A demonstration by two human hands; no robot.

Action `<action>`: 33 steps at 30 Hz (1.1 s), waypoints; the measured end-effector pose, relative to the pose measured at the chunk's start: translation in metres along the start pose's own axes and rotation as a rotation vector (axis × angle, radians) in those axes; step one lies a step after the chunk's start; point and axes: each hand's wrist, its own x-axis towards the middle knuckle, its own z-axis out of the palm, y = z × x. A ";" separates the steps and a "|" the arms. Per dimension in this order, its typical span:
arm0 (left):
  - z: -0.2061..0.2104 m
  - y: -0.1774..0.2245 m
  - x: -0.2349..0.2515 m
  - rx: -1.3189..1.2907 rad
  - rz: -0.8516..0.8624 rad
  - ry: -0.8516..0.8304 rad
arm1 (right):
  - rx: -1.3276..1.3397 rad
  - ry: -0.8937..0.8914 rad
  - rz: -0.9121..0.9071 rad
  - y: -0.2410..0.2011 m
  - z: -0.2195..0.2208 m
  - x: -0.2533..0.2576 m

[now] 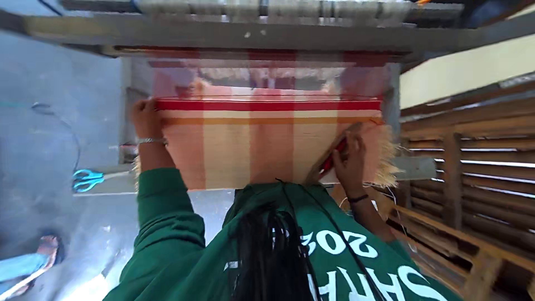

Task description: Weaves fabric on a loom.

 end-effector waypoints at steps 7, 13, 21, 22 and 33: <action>0.029 0.050 -0.084 0.279 0.391 0.193 | 0.203 0.074 0.148 -0.030 0.015 0.017; 0.126 0.018 -0.219 0.336 0.842 -0.508 | 0.313 0.037 0.011 -0.057 0.013 0.021; 0.202 0.032 -0.254 0.465 1.032 -0.471 | -0.015 -0.087 -0.528 -0.163 -0.023 0.135; 0.200 0.030 -0.253 0.461 1.024 -0.484 | -0.047 -0.088 -0.583 -0.179 -0.017 0.165; 0.190 0.005 -0.248 0.455 1.065 -0.455 | -0.410 -0.108 -0.428 -0.198 0.041 0.217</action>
